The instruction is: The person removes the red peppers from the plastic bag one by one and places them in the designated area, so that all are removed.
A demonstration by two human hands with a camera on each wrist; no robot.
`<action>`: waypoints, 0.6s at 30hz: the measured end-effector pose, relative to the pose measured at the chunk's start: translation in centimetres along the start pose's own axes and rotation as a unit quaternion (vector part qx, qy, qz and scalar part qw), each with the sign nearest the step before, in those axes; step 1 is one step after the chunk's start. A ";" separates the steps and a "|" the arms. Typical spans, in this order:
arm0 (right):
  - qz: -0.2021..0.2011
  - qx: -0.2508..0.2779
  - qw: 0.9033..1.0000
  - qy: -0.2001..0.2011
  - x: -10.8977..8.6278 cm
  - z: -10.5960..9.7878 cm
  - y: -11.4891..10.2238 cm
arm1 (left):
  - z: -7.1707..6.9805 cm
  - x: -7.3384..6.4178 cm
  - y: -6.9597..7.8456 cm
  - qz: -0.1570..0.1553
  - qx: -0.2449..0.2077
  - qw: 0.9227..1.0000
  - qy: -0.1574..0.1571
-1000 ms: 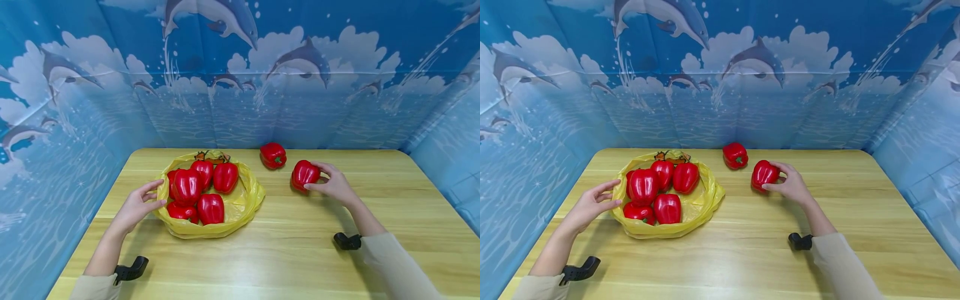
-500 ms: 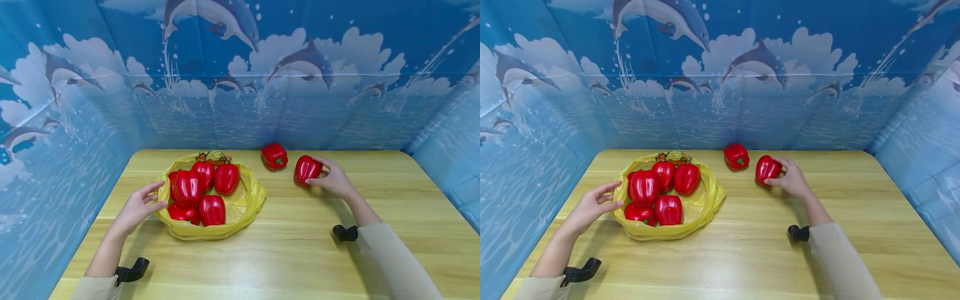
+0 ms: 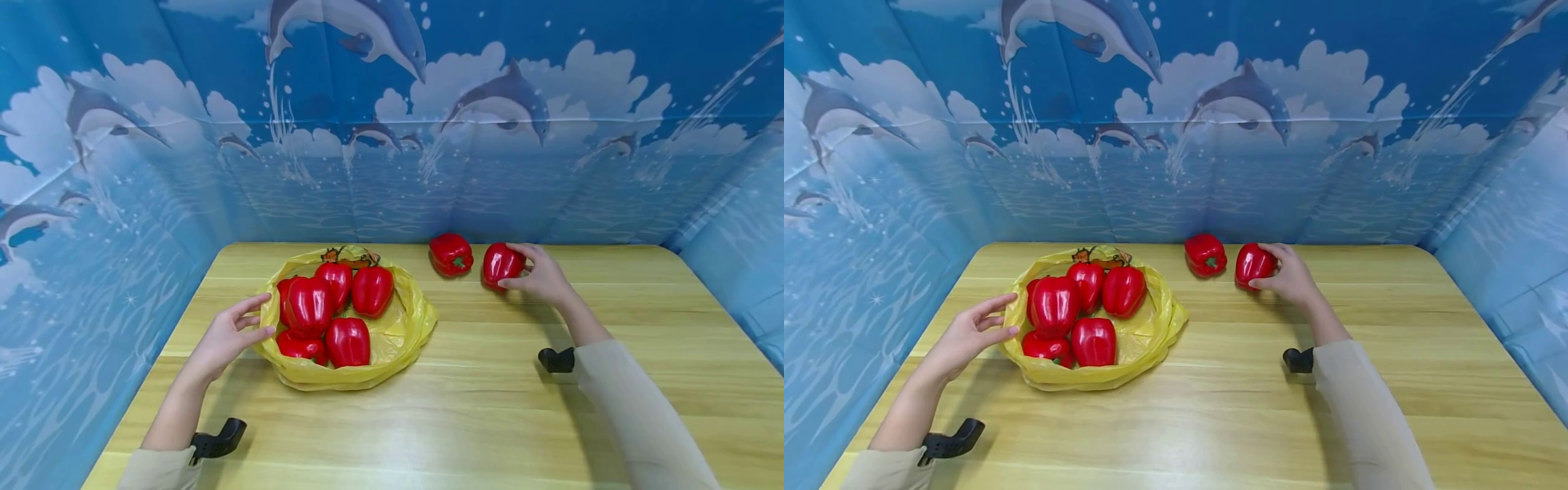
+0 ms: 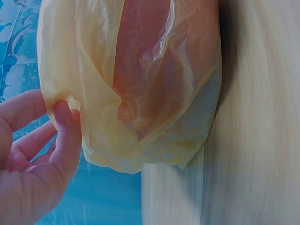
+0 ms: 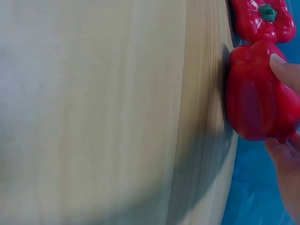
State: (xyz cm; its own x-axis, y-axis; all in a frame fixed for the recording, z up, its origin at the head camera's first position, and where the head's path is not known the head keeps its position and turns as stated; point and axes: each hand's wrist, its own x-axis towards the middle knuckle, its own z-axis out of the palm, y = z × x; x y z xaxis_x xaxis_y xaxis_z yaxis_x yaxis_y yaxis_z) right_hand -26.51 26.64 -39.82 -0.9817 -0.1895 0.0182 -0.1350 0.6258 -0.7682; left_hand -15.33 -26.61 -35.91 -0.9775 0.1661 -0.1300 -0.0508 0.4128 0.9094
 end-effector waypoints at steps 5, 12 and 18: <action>-0.008 0.000 1.000 -0.004 1.2 0.0 0.3 | 0.0 0.0 0.1 -0.001 -0.005 1.000 0.001; -0.003 0.010 1.000 0.002 2.2 0.2 0.5 | 0.0 0.1 -0.1 -0.004 0.002 1.000 0.002; -0.007 0.010 1.000 0.001 2.8 0.3 0.1 | 0.1 0.2 -0.2 -0.004 0.003 1.000 0.003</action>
State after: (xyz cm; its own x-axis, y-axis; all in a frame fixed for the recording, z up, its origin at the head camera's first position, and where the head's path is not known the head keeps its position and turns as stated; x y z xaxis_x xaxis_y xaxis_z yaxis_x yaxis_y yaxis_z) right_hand -29.19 25.94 -40.02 -0.9800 -0.1964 0.0308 -0.1463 0.6079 -0.7804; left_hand -15.51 -26.59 -36.19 -0.9782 0.1582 -0.1349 -0.0569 0.4203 0.9056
